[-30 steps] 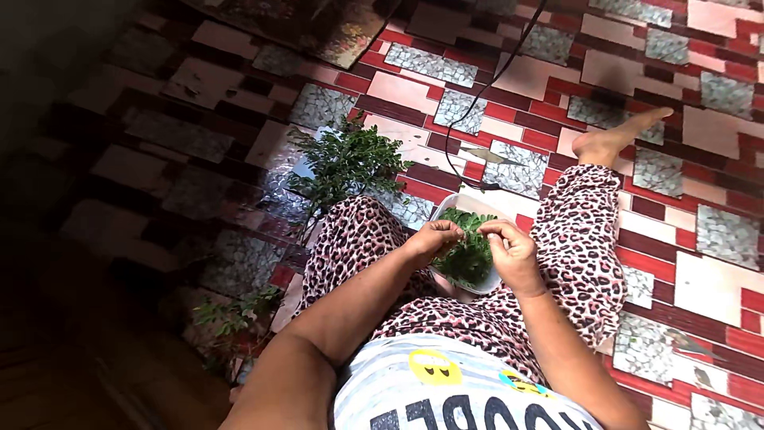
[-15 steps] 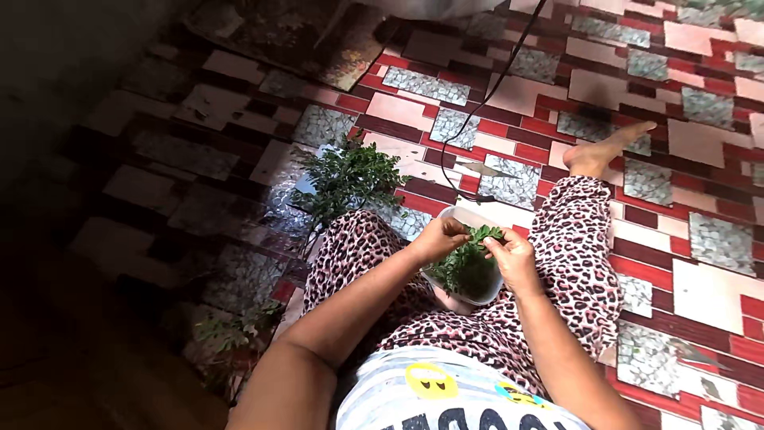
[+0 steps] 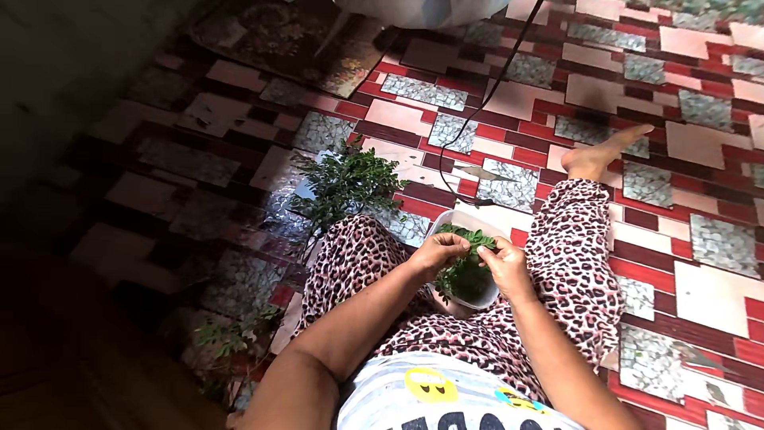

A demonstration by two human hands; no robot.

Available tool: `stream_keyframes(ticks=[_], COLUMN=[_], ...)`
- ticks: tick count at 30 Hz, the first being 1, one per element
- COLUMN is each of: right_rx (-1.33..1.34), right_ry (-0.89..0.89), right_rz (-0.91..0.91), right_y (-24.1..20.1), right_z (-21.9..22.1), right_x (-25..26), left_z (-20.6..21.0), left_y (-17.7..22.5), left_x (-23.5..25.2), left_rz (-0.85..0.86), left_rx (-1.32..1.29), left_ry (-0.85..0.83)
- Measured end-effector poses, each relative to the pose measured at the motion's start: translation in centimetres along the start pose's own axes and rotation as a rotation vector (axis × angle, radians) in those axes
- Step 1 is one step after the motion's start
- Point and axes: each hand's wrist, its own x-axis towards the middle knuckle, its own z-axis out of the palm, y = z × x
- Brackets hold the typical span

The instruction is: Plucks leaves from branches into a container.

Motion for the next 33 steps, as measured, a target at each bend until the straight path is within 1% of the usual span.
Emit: stream_keyframes(ticks=[4, 10, 12, 15, 16, 17, 18, 20, 22, 24, 27, 30, 33], right_rx=[-0.047, -0.079, -0.124, -0.160, -0.167, -0.173, -0.178, -0.177, -0.122, -0.013, 0.103, 0.102, 0.109], right_ry=[-0.034, -0.041, 0.005, 0.117, 0.119, 0.095, 0.056, 0.012, 0.030, 0.031, 0.040, 0.060, 0.072], right_rz=[0.035, 0.058, -0.052, -0.379, -0.443, -0.456, -0.420, -0.243, -0.080, 0.041, 0.101, 0.096, 0.142], right_y=[-0.1, -0.1, -0.1, -0.6, -0.9, -1.2, -1.3, -0.8, 0.1, 0.7, 1.1, 1.6, 1.7], right_z=[0.1, 0.2, 0.2, -0.4, -0.5, -0.6, -0.6, -0.2, 0.3, 0.5, 0.9, 1.2, 1.4], right_x=[-0.1, 0.0, -0.2, 0.1, 0.3, 0.4, 0.4, 0.4, 0.4, 0.3, 0.3, 0.4, 0.4], left_z=[0.0, 0.0, -0.1, -0.1, -0.1, -0.1, 0.0, 0.0, 0.0, -0.1, 0.0, 0.2, 0.3], left_y=[0.0, -0.3, -0.4, -0.6, -0.7, -0.8, -0.9, -1.0, -1.0, -1.2, -1.3, -1.1, -1.0], left_x=[0.3, 0.3, 0.4, 0.4, 0.4, 0.4, 0.4, 0.5, 0.5, 0.4, 0.6, 0.5, 0.3], left_rz=[-0.005, 0.053, 0.076, 0.118, 0.133, 0.143, 0.151, 0.161, 0.161, 0.148, 0.120, 0.091, 0.046], left_rx=[-0.017, -0.032, -0.015, 0.040, 0.052, 0.062, 0.068, 0.073, 0.073, 0.076, 0.079, 0.067, 0.015], left_ry=[0.052, 0.080, 0.084, 0.091, 0.090, 0.087, 0.082, 0.068, 0.056, 0.050, 0.041, 0.040, 0.039])
